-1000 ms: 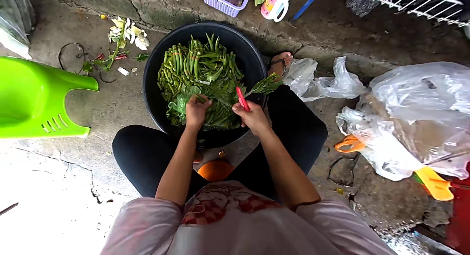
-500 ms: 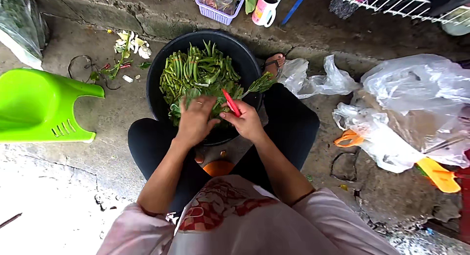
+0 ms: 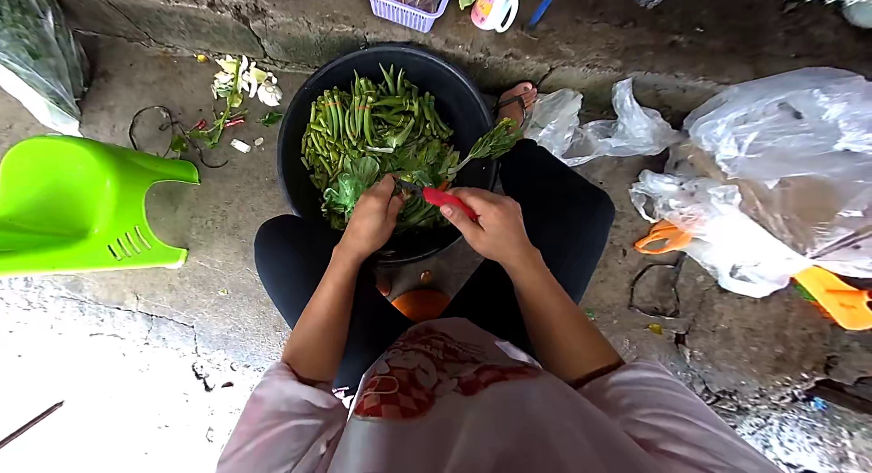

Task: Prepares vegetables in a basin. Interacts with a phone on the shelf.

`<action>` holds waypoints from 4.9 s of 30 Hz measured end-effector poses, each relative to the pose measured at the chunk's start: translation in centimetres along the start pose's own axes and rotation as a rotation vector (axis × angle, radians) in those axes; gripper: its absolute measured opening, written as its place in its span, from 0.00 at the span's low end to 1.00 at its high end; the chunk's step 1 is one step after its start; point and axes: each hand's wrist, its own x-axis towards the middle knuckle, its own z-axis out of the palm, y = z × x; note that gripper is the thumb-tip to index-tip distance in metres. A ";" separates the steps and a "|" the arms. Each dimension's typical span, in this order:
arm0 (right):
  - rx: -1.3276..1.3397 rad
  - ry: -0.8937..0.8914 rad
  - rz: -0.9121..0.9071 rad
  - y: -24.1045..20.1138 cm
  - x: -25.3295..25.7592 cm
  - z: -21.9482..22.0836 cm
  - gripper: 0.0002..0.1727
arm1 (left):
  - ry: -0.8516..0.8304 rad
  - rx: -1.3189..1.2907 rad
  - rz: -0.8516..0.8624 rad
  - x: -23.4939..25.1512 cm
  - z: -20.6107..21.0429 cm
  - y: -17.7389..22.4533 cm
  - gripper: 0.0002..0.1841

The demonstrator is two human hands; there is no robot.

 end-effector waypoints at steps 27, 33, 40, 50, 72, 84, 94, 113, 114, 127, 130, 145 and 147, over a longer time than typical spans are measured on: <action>0.244 -0.469 1.071 8.4 5.5 19.6 0.26 | 0.521 -1.090 -0.391 1.0 -2.6 -3.3 0.13; 0.071 -0.584 1.128 8.4 5.8 22.3 0.31 | 0.391 -1.090 -0.388 0.7 -3.0 -4.0 0.11; 0.234 -0.357 0.975 5.9 4.5 16.4 0.22 | 0.008 -0.149 -0.299 0.8 -1.8 -3.9 0.12; 0.658 -0.155 0.449 0.2 3.4 4.5 0.14 | -0.089 0.127 0.028 1.6 1.4 -3.3 0.17; 0.030 -0.036 0.028 0.5 0.6 1.1 0.32 | 0.054 -0.233 0.029 0.4 0.2 -2.7 0.12; 0.338 -0.148 0.397 8.7 0.5 6.0 0.29 | 0.014 -0.582 -0.049 0.4 -0.4 -2.8 0.15; 0.534 -0.154 0.886 9.8 4.1 12.8 0.29 | 0.143 -1.415 -0.102 1.0 -2.0 -3.6 0.11; 0.165 -0.393 1.015 8.9 7.6 24.8 0.22 | 0.245 -1.319 -0.427 1.1 -1.8 -4.9 0.06; 0.174 -0.385 0.997 9.0 7.2 24.7 0.24 | 0.266 -1.304 -0.460 1.0 -1.7 -4.8 0.07; 0.316 -0.375 0.959 7.3 7.5 19.9 0.25 | 0.308 -1.179 -0.649 2.8 -1.6 -1.6 0.08; 0.341 -0.274 1.003 5.5 6.0 15.1 0.23 | 0.233 -1.173 -0.655 2.8 -1.2 -1.1 0.08; 1.354 0.202 0.913 -4.2 4.1 5.7 0.05 | 0.358 -1.186 -0.360 3.2 0.9 0.3 0.12; 1.265 0.141 0.867 -4.5 3.6 5.9 0.09 | 0.393 -1.190 -0.344 3.1 0.7 0.4 0.12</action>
